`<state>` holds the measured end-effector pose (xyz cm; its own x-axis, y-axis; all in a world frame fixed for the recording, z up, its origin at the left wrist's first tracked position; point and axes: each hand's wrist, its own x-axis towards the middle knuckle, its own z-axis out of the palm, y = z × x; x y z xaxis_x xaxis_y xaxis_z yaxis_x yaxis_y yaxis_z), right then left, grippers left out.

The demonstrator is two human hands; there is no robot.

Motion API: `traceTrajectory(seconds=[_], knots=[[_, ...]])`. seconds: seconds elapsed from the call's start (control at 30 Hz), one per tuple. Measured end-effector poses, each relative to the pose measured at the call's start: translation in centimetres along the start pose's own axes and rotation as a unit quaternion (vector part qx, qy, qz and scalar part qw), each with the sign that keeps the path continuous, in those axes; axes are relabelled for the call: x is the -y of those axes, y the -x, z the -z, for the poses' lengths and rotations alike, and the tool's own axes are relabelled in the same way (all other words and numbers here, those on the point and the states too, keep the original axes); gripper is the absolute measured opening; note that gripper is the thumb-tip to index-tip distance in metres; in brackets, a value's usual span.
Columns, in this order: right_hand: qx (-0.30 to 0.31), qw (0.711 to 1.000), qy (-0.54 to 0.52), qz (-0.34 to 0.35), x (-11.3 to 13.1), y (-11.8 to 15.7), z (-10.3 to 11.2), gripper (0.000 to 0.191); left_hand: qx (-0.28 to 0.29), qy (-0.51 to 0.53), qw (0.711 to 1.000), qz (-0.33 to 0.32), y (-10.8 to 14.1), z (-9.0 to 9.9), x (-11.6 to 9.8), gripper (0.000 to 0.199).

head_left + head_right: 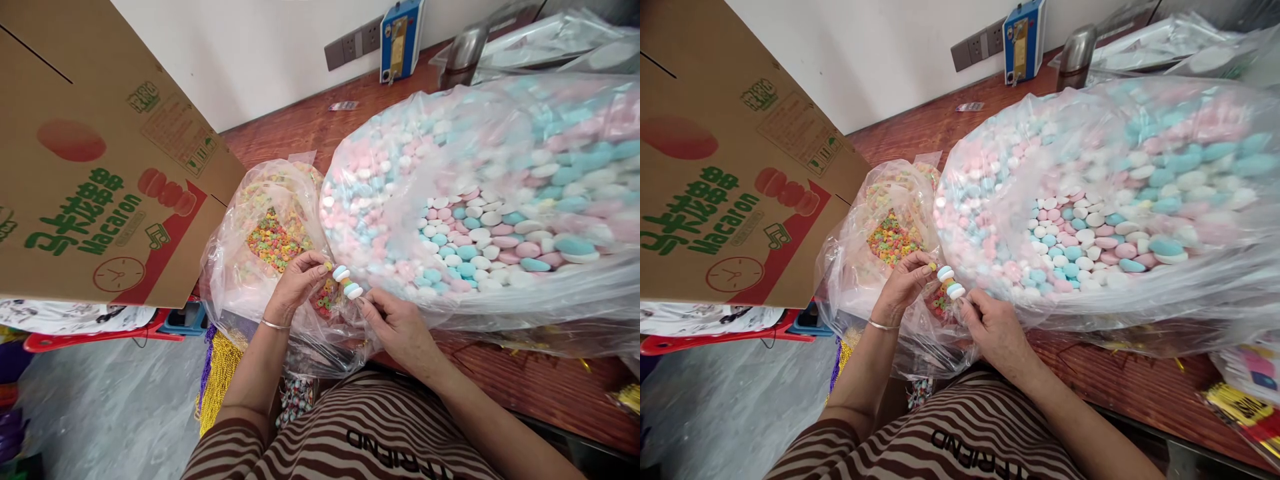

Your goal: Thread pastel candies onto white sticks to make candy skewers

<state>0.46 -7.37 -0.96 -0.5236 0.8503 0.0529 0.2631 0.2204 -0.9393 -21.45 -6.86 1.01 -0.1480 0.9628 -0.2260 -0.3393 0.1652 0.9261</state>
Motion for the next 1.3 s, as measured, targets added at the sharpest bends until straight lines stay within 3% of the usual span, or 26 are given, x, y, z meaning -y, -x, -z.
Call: traceTrajectory(seconds=[0.27, 0.63, 0.77, 0.9, 1.03, 1.2, 1.3], knots=[[-0.029, 0.999, 0.005, 0.036, -0.7, 0.1, -0.8, 0.028, -0.032, 0.072, 0.996, 0.049, 0.1, -0.3, 0.2, 0.037], [-0.034, 0.999, -0.004, 0.037, -0.6, 0.2, -0.6, 0.027, -0.092, 0.001, 0.996, -0.013, 0.4, -1.0, 0.4, 0.034], [-0.046, 0.998, -0.010, 0.040, -0.4, 0.3, -0.7, 0.027, -0.098, 0.036, 0.994, -0.016, 0.7, -1.8, 0.6, 0.031], [-0.089, 0.994, 0.001, 0.065, -0.1, 0.7, -1.1, 0.025, -0.066, 0.169, 0.983, 0.008, 1.2, -5.1, 1.4, 0.028], [-0.149, 0.982, 0.043, 0.108, 0.2, 1.3, -1.0, 0.025, -0.092, 0.260, 0.961, 0.033, 1.9, -9.3, 1.9, 0.011], [-0.158, 0.965, 0.143, 0.150, 0.1, 2.6, 1.6, 0.024, -0.121, 0.263, 0.957, 0.022, 1.8, -13.6, 1.6, 0.018], [-0.186, 0.950, 0.207, 0.142, -0.5, 3.8, 2.9, 0.026, -0.112, 0.241, 0.964, 0.023, 1.9, -15.9, 2.2, 0.025]])
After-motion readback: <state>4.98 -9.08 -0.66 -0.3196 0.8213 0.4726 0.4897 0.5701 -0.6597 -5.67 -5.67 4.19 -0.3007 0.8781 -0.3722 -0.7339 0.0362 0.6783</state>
